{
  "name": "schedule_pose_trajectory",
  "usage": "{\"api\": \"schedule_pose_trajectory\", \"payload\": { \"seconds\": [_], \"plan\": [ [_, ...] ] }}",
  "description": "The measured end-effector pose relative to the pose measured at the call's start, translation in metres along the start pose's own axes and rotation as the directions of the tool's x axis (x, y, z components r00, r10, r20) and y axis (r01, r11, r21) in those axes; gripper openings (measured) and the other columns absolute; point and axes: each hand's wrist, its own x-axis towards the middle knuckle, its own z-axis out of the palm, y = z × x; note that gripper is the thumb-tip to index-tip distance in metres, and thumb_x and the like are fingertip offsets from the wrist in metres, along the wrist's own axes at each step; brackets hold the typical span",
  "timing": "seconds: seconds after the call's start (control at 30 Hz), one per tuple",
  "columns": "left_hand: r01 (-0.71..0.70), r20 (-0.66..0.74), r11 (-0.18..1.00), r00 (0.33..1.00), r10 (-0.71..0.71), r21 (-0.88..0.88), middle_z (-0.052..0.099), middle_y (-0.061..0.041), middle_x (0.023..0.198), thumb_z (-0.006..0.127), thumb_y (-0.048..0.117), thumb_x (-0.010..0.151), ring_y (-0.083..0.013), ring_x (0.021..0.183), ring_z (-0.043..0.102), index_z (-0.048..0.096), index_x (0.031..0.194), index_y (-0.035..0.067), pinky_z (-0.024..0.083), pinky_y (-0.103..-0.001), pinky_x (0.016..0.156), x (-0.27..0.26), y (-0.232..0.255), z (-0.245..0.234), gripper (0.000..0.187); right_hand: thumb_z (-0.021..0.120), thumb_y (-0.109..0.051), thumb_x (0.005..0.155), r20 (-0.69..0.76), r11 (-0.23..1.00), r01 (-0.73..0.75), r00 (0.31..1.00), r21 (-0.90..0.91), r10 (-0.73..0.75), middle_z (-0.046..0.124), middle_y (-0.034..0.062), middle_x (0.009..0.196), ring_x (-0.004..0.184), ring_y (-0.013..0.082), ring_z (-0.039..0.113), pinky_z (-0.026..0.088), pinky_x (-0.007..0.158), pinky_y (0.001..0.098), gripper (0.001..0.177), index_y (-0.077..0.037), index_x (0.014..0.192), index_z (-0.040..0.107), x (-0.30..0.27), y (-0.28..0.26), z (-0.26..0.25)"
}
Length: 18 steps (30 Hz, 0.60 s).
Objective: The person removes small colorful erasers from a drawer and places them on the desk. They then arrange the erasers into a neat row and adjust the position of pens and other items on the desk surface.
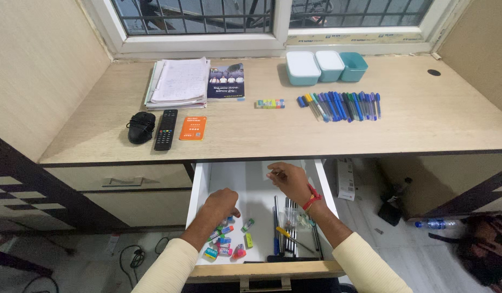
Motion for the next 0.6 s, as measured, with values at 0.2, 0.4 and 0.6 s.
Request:
{"api": "schedule_pose_trajectory", "payload": {
  "seconds": [0.2,0.4,0.6],
  "plan": [
    [0.027,-0.073,0.939,0.996,-0.055,-0.342,0.076,-0.015,0.086,0.086,0.037,0.082,-0.0251,0.08,0.073,0.072,0.087,0.003,0.056,-0.039,0.074,0.004,0.001,-0.005,0.038,0.075,-0.018,0.091,-0.002,1.0,-0.008,1.0,0.016,0.008,0.08,0.0096,0.089,0.073,0.013,0.078,0.063,0.066,0.0254,0.027,-0.002,0.114,0.071,0.001,0.004,0.001],
    [0.021,-0.19,0.787,0.966,-0.174,-0.616,0.074,-0.009,0.072,0.077,0.042,0.089,-0.014,0.063,0.07,0.071,0.088,0.006,0.056,-0.031,0.062,0.023,-0.003,-0.002,0.037,0.074,-0.018,0.092,-0.007,0.999,-0.026,1.0,0.037,0.026,0.08,0.0096,0.093,0.074,0.0138,0.078,0.063,0.065,0.0261,0.026,-0.003,0.114,0.071,0.001,0.006,0.002],
    [-0.104,-0.3,0.592,0.923,-0.243,-0.799,0.073,-0.003,0.07,0.075,0.048,0.087,-0.0086,0.061,0.068,0.073,0.084,0.004,0.055,-0.026,0.055,0.015,0.005,-0.015,0.044,0.074,-0.015,0.091,-0.015,0.999,0.009,1.0,0.05,-0.008,0.08,0.0098,0.094,0.076,0.0142,0.078,0.064,0.067,0.0268,0.026,-0.004,0.114,0.071,-0.003,0.002,0.001]
  ]
}}
